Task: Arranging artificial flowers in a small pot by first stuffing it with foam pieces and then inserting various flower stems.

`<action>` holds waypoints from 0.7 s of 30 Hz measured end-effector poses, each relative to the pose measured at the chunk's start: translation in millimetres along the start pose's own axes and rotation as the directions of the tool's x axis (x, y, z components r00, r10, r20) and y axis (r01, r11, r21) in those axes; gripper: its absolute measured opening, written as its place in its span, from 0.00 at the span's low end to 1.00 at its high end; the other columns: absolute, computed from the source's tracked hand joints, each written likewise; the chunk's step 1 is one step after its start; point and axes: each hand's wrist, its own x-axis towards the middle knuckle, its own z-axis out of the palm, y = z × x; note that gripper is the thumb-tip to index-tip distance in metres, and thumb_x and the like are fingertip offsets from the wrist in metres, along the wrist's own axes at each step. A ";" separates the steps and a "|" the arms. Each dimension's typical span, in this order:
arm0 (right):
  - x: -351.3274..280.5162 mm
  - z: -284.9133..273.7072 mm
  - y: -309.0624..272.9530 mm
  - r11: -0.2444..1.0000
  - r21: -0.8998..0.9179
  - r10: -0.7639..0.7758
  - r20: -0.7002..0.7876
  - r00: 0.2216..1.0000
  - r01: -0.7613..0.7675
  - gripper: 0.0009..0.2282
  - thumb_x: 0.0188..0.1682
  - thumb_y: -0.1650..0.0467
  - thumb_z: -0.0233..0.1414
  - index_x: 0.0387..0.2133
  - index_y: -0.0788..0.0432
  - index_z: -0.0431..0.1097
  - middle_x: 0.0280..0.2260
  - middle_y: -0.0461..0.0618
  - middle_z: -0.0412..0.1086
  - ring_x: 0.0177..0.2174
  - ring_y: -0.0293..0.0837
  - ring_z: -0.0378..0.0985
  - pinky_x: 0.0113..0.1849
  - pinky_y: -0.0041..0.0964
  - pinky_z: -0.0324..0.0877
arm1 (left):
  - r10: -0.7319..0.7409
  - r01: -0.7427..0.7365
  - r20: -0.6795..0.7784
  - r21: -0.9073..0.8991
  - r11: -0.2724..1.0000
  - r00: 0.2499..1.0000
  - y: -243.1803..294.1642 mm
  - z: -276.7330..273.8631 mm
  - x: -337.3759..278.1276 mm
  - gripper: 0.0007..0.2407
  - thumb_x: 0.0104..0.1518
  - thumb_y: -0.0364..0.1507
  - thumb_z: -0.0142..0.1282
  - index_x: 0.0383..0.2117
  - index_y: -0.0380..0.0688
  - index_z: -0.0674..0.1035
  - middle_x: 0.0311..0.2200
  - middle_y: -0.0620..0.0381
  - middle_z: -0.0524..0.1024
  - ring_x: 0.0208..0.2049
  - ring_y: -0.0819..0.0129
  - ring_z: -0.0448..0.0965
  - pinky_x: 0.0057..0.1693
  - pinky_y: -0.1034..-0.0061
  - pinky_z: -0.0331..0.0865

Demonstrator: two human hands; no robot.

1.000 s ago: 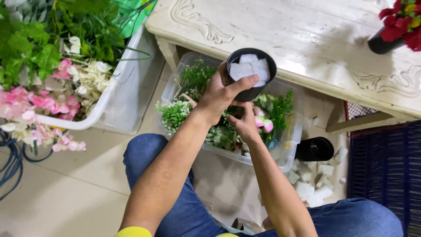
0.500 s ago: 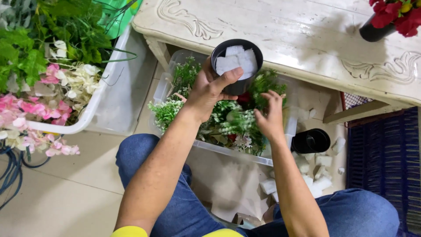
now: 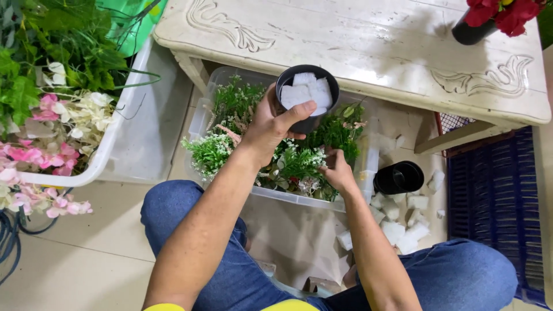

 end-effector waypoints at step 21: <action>-39.7 -55.8 -65.5 0.816 0.448 -0.300 -0.210 0.931 0.364 0.12 0.53 0.72 0.57 0.44 0.59 0.61 0.21 0.43 0.64 0.18 0.36 0.69 0.21 0.26 0.64 | 0.021 -0.020 -0.009 0.061 0.998 1.000 15.6 -0.8 -6.0 0.39 0.44 0.43 0.72 0.61 0.38 0.63 0.47 0.41 0.69 0.43 0.53 0.78 0.39 0.69 0.86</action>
